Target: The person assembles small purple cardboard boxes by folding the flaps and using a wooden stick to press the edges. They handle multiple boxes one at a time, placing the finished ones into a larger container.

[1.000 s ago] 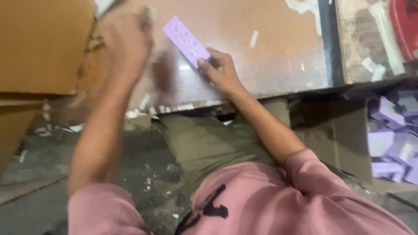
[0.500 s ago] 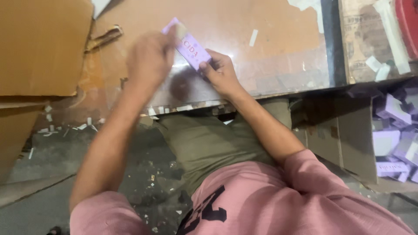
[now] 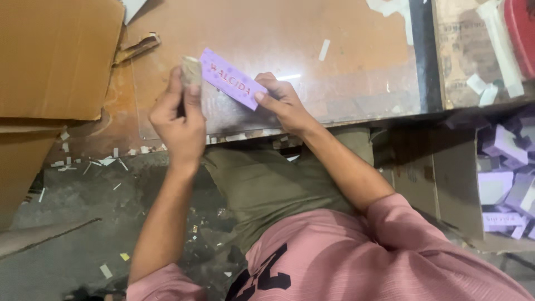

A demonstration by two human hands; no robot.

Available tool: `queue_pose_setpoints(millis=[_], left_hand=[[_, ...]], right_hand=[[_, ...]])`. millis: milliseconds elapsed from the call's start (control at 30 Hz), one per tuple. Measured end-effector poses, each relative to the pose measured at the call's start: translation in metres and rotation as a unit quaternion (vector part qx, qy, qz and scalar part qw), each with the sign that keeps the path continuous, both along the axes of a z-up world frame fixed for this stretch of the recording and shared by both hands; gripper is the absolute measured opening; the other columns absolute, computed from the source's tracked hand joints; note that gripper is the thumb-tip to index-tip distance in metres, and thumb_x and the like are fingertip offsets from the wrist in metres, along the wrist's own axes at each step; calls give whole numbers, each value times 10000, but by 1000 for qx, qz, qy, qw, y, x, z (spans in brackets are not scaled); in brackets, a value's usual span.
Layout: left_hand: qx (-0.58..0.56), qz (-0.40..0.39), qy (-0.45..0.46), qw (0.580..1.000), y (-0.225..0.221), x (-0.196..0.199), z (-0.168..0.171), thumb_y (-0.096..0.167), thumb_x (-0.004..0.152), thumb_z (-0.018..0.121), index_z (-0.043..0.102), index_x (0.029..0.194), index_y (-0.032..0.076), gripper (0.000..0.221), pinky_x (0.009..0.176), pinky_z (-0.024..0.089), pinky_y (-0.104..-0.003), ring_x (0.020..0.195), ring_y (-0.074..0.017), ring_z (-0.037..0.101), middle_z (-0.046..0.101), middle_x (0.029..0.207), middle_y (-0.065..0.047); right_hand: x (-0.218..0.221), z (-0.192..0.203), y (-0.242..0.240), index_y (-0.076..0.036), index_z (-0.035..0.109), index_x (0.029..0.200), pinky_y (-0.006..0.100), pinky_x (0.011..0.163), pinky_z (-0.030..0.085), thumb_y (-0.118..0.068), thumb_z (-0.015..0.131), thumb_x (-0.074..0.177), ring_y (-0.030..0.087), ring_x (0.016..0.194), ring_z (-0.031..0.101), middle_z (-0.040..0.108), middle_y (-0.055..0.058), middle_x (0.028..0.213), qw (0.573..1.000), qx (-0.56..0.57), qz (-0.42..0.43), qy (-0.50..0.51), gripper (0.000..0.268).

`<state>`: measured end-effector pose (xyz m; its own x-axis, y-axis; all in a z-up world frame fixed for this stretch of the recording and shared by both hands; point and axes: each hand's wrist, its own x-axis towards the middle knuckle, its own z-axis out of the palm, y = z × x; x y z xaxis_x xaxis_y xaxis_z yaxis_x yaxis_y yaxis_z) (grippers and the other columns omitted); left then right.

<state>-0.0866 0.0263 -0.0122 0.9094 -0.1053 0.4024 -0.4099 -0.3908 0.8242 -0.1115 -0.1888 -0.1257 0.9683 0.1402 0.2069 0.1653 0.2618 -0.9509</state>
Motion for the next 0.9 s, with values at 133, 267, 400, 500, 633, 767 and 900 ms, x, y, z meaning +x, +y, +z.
queue_pose_setpoints(millis=[133, 267, 400, 500, 633, 767, 900], left_hand=[[35, -42, 47, 997, 2, 12, 18, 86, 1021, 720, 689, 1325, -25, 325, 673, 497, -277, 754, -93, 593, 745, 982, -134], [219, -71, 96, 968, -10, 20, 30, 120, 959, 761, 731, 1303, 34, 356, 622, 473, -307, 628, -119, 582, 702, 791, -204], [92, -158, 188, 965, -30, 25, 34, 134, 974, 717, 696, 1298, 31, 341, 750, 561, -264, 830, -62, 677, 801, 973, -137], [94, -190, 232, 949, -34, 23, 27, 163, 974, 702, 718, 1254, 47, 303, 752, 574, -271, 828, -88, 721, 807, 955, -137], [184, -174, 153, 955, -27, 22, 20, 186, 969, 711, 752, 1233, 87, 285, 724, 568, -334, 820, -221, 753, 769, 925, -158], [297, -149, 70, 941, -26, 30, 26, 179, 928, 734, 786, 1199, 153, 277, 642, 521, -452, 729, -348, 696, 732, 837, -154], [329, -111, -53, 936, -29, 56, 28, 95, 900, 705, 774, 1254, 166, 368, 641, 517, -449, 746, -329, 697, 731, 861, -125]], right_hand=[[8, 11, -11, -1, 624, 1227, 400, 1147, 369, -224, 580, 1070, 248, 1235, 508, 606, 104, 1245, 990, -120, 12, -79, 276], [9, 16, -14, -32, 597, 1243, 428, 1234, 309, -168, 569, 1071, 255, 1229, 564, 620, 99, 1231, 970, -233, 26, -64, 220], [6, 22, -8, 0, 555, 1329, 507, 1239, -73, -88, 603, 988, 272, 1284, 579, 639, 126, 1285, 977, -209, 3, -32, 356], [5, 22, -4, 0, 556, 1353, 495, 1265, -3, -110, 647, 1012, 257, 1277, 588, 672, 125, 1270, 987, -156, 7, -31, 369], [3, 14, 0, -24, 604, 1327, 435, 1188, 375, -167, 600, 1065, 190, 1207, 627, 657, 84, 1258, 998, -55, 31, 7, 298], [8, 9, 2, -1, 638, 1222, 375, 1065, 490, -181, 592, 1089, 211, 1168, 618, 639, 91, 1253, 998, -57, 1, -42, 229], [4, 3, 0, 4, 653, 1180, 380, 1047, 466, -169, 584, 1088, 238, 1126, 595, 645, 95, 1199, 988, -132, -28, -79, 208]])
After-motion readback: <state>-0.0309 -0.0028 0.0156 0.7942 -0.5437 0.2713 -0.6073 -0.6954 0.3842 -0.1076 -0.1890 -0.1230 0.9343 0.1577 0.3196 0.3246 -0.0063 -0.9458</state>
